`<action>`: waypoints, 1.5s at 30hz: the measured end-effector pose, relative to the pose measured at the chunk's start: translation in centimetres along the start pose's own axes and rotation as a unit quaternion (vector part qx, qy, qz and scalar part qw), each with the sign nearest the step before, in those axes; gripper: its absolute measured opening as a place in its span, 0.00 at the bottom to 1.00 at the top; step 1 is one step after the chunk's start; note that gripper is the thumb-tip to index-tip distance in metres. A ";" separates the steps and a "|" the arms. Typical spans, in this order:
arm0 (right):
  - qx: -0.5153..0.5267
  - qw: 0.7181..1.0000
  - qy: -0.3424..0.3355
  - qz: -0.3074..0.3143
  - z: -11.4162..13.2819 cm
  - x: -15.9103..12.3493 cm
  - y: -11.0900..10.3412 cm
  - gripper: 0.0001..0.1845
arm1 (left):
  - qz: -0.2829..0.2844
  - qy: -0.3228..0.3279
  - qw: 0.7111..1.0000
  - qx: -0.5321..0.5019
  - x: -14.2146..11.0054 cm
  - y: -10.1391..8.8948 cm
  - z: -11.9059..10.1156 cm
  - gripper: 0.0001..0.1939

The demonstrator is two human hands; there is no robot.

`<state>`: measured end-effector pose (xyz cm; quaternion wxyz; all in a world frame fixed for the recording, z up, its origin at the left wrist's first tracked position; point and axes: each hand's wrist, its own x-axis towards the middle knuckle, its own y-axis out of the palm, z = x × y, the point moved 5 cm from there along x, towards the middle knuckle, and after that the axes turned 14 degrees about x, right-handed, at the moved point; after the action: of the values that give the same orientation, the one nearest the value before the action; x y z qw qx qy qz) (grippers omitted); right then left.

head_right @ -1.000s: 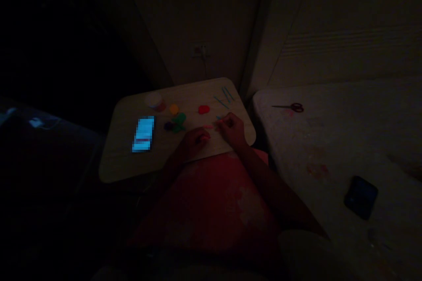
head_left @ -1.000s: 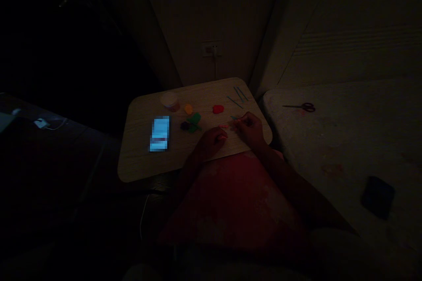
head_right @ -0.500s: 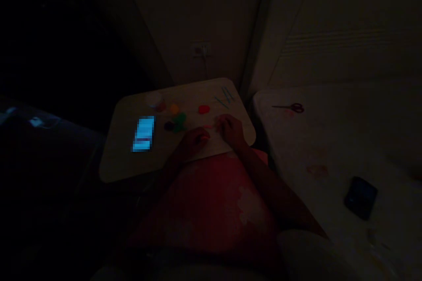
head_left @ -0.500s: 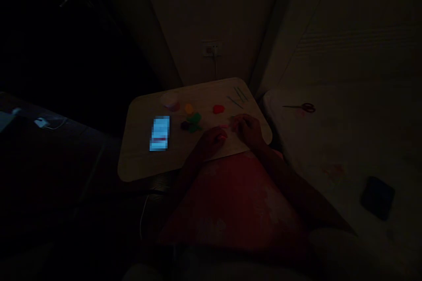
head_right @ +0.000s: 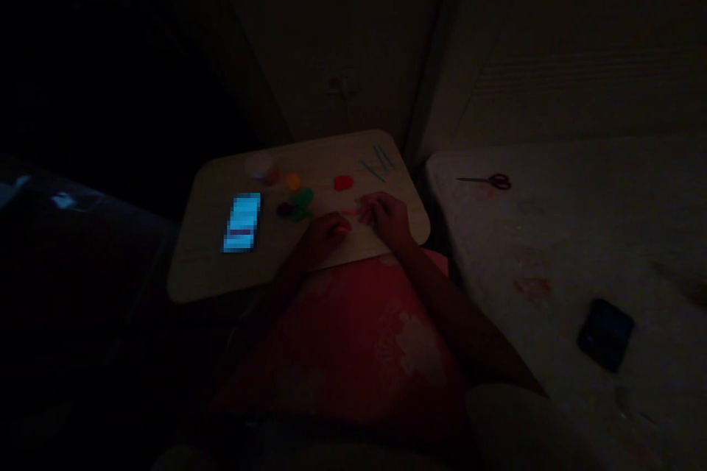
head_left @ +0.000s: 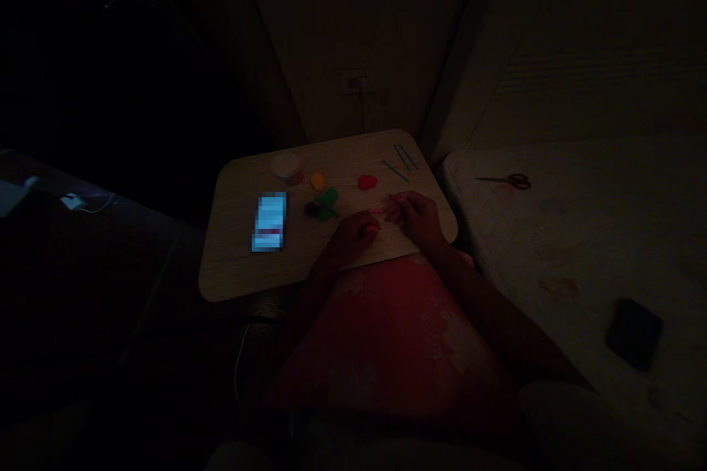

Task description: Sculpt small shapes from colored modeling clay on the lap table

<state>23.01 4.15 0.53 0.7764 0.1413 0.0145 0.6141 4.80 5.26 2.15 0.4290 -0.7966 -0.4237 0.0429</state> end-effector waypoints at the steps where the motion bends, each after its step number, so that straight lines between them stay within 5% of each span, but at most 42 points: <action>1: -0.005 1.000 0.002 -0.002 0.0 0.0 0.0 0.16 | -0.001 -0.001 1.000 -0.002 0.0 0.0 0.0 0.09; 9: -0.115 0.992 -0.043 -0.029 0.7 0.2 -0.5 0.14 | -0.147 -0.121 0.979 -0.076 -0.5 -1.0 3.1 0.18; 14: -0.126 0.988 -0.082 -0.031 0.7 0.3 -0.9 0.12 | -0.199 -0.123 0.964 -0.126 -0.6 -1.1 3.8 0.23; 28: 0.007 1.000 -0.017 -0.019 -0.5 0.1 -0.6 0.19 | -0.166 -0.078 0.979 -0.094 -0.5 -0.9 2.9 0.21; 45: -0.071 0.996 -0.029 0.036 -0.2 0.1 -0.6 0.16 | -0.115 -0.071 0.990 -0.042 0.0 -1.0 2.3 0.10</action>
<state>23.58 4.18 0.24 0.7620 0.1040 -0.0570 0.6366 3.17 7.03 1.39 0.3662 -0.7545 -0.5437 0.0321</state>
